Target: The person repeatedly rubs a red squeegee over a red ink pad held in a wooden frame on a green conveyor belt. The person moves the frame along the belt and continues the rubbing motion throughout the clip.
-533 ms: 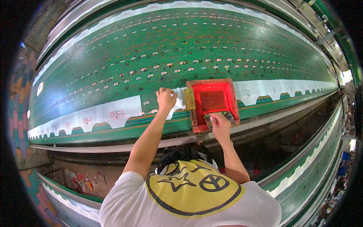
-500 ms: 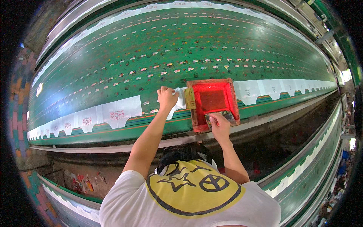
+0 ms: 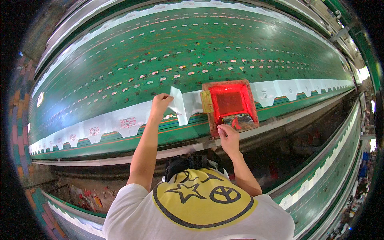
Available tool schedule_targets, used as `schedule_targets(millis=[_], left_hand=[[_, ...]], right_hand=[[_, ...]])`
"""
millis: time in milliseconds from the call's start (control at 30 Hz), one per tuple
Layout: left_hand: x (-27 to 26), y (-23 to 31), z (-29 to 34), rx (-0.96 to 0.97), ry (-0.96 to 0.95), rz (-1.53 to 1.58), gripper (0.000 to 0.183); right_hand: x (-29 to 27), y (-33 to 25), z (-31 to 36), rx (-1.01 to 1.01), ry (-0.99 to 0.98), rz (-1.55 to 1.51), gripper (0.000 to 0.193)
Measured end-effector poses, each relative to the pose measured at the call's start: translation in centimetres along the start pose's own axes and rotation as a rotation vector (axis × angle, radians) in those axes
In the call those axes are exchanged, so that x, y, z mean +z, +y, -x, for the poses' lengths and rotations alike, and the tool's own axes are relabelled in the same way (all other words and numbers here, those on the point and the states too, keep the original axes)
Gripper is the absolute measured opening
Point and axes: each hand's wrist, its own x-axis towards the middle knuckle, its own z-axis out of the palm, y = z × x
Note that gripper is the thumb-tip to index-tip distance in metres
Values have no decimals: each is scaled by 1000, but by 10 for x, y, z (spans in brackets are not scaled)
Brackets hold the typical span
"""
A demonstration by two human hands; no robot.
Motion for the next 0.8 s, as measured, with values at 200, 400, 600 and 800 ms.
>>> schedule_targets(millis=[200, 400, 600, 800], left_hand=[[-65, -43, 26, -138, 118, 77, 26], [-81, -62, 32, -66, 185, 112, 22], [-85, -64, 30, -47, 235, 18, 24], [-85, -67, 29, -40, 234, 20, 24]], right_hand=[[34, -14, -5, -20, -85, -56, 15], [66, -15, -8, -177, -159, -26, 15], [76, -23, 2, -75, -277, -23, 15], [73, -20, 7, -72, -267, -11, 16]])
